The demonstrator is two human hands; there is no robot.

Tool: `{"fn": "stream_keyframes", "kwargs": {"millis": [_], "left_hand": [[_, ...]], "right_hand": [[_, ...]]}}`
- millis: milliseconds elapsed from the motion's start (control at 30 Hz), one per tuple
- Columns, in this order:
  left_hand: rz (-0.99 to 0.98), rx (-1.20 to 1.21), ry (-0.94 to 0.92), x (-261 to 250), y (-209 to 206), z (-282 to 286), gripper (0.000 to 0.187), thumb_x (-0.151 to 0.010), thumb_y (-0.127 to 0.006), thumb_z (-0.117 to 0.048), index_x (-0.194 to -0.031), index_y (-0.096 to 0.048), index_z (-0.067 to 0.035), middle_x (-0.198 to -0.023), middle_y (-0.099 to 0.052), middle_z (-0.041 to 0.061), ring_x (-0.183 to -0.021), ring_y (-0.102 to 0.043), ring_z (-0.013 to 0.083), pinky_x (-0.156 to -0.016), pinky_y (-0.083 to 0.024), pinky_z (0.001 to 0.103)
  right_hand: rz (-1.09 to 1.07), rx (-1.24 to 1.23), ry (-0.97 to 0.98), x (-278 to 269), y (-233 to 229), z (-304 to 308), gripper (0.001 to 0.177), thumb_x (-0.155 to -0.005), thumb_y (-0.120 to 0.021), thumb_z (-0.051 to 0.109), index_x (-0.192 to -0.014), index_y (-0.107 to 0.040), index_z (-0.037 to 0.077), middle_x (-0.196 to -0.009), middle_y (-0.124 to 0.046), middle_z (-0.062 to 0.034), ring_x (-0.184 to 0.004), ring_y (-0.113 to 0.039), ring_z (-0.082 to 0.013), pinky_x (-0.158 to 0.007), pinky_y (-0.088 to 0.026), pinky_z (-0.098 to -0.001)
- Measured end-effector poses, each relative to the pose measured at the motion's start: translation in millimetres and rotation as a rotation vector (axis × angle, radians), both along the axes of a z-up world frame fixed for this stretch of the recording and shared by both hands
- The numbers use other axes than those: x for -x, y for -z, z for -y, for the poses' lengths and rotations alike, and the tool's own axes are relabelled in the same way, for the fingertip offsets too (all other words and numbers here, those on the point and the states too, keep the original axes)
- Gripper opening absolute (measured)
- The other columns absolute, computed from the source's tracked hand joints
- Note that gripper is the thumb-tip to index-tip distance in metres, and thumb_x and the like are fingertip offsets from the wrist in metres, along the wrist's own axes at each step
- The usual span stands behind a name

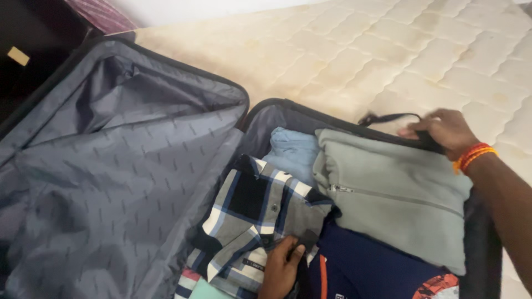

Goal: The person places folded clothes into an open suitcase on a bed, arranging them neatly. The person then closes the suitcase and fastens the latches.

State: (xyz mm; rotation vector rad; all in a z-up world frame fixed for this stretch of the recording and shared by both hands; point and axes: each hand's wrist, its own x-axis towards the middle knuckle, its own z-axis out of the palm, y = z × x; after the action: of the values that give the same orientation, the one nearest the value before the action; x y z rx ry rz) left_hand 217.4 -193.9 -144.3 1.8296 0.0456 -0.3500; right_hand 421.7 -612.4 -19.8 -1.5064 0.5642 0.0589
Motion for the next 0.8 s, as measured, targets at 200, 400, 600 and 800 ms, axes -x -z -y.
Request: {"fn": "stream_keyframes", "kwargs": {"millis": [200, 400, 600, 800], "left_hand": [[0.112, -0.044, -0.026, -4, 8, 0, 0.027, -0.095, -0.068, -0.023, -0.110, -0.067, -0.001, -0.095, -0.074, 0.013, -0.088, -0.071, 0.0226, -0.080, -0.053, 0.034], [0.079, -0.026, -0.019, -4, 5, 1, 0.028, -0.095, -0.068, -0.027, -0.107, -0.068, -0.002, -0.087, -0.073, 0.013, -0.080, -0.070, 0.0208, -0.074, -0.053, 0.034], [0.072, 0.002, -0.020, -2, 0, 2, 0.021, -0.095, -0.068, -0.021, -0.099, -0.065, 0.000, -0.083, -0.068, 0.013, -0.075, -0.065, 0.0200, -0.070, -0.050, 0.034], [0.125, 0.001, -0.006, 1, -8, 2, 0.017, -0.096, -0.067, -0.018, -0.098, -0.063, -0.001, -0.081, -0.066, 0.012, -0.073, -0.064, 0.0205, -0.069, -0.049, 0.035]], "right_hand": [[0.327, 0.198, -0.332, 27, -111, -103, 0.050, -0.084, -0.065, -0.010, -0.129, -0.044, -0.003, -0.116, -0.075, -0.0246, -0.085, -0.077, -0.0292, -0.075, -0.062, -0.0368], [0.567, 1.225, -0.734, 117, -80, -168, 0.045, -0.084, -0.066, 0.003, -0.128, -0.056, 0.006, -0.105, -0.074, -0.0144, -0.084, -0.073, -0.0285, -0.075, -0.058, -0.0389], [0.623, 1.381, -1.009, 192, -4, -183, 0.055, -0.067, -0.065, 0.000, -0.121, -0.056, 0.001, -0.127, -0.061, -0.0238, -0.122, -0.057, -0.0396, -0.105, -0.041, -0.0449], [0.685, 1.366, -0.930, 207, 1, -189, 0.047, -0.070, -0.067, 0.005, -0.117, -0.061, 0.006, -0.125, -0.066, -0.0195, -0.115, -0.063, -0.0344, -0.105, -0.040, -0.0557]]}}
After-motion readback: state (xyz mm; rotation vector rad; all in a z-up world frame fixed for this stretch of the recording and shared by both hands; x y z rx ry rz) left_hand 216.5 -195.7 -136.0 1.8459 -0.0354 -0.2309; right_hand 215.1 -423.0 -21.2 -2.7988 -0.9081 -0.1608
